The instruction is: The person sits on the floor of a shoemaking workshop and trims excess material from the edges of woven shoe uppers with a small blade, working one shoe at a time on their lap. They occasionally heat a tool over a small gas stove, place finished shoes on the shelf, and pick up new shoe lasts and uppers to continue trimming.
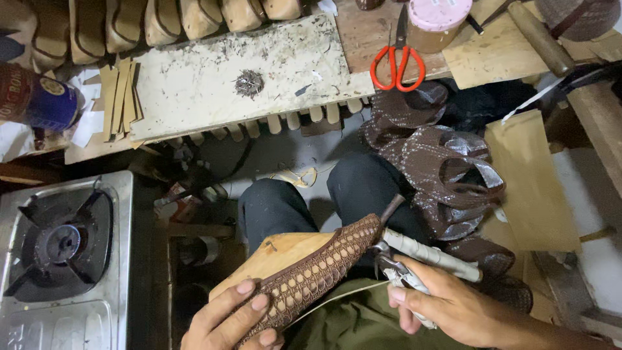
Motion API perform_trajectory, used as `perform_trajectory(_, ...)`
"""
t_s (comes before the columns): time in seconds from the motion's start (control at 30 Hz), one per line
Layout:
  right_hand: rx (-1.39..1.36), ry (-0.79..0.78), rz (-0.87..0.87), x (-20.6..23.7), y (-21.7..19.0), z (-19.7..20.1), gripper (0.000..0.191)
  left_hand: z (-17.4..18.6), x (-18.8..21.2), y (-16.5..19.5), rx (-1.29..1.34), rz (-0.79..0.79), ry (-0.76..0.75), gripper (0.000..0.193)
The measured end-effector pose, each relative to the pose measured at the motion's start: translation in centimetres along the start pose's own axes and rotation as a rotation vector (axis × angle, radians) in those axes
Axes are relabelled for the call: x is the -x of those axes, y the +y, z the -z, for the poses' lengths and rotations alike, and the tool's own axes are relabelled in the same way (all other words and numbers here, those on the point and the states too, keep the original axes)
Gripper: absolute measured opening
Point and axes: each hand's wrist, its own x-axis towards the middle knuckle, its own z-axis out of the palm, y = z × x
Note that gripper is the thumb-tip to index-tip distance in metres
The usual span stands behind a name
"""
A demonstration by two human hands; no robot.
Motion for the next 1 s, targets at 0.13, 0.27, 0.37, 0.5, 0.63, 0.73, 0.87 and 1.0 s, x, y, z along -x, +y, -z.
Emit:
perform_trajectory(0.13,0.033,0.045,-0.078,-0.5,0.4,0.1,0.057,0.1,-1.4,0.5,-0.079,-0.3,0.111,0.011)
perform_trajectory(0.27,0.025,0.02,-0.062,-0.9,0.4,0.3,0.052,-0.1,-2.3,1.1,-0.073,-0.313,0.12,0.015)
perform_trajectory(0.37,0.032,-0.022,-0.115,-1.1,-0.1,0.4,0.049,-0.2,-2.7,1.5,-0.053,-0.318,0.147,0.018)
perform_trajectory(0.5,0.105,0.033,-0.109,-0.8,-1.3,0.2,0.066,0.9,-3.1,1.9,-0.086,-0.365,0.055,0.016)
perform_trajectory(0.63,0.148,0.068,-0.278,-0.6,-2.0,0.0,0.075,1.4,-3.5,2.2,-0.005,-0.342,0.054,0.018)
perform_trajectory(0.73,0.155,0.085,-0.306,-0.8,-1.9,-0.1,0.075,1.2,-3.7,2.0,-0.012,-0.378,0.071,0.02)
perform_trajectory(0.87,0.035,-0.003,0.046,-1.1,-1.0,0.0,0.07,1.2,-3.4,1.8,-0.05,-0.397,0.071,0.021)
perform_trajectory(1.0,0.186,0.048,-0.194,-1.2,-0.2,0.0,0.072,1.0,-3.5,1.6,-0.023,-0.405,0.061,0.022)
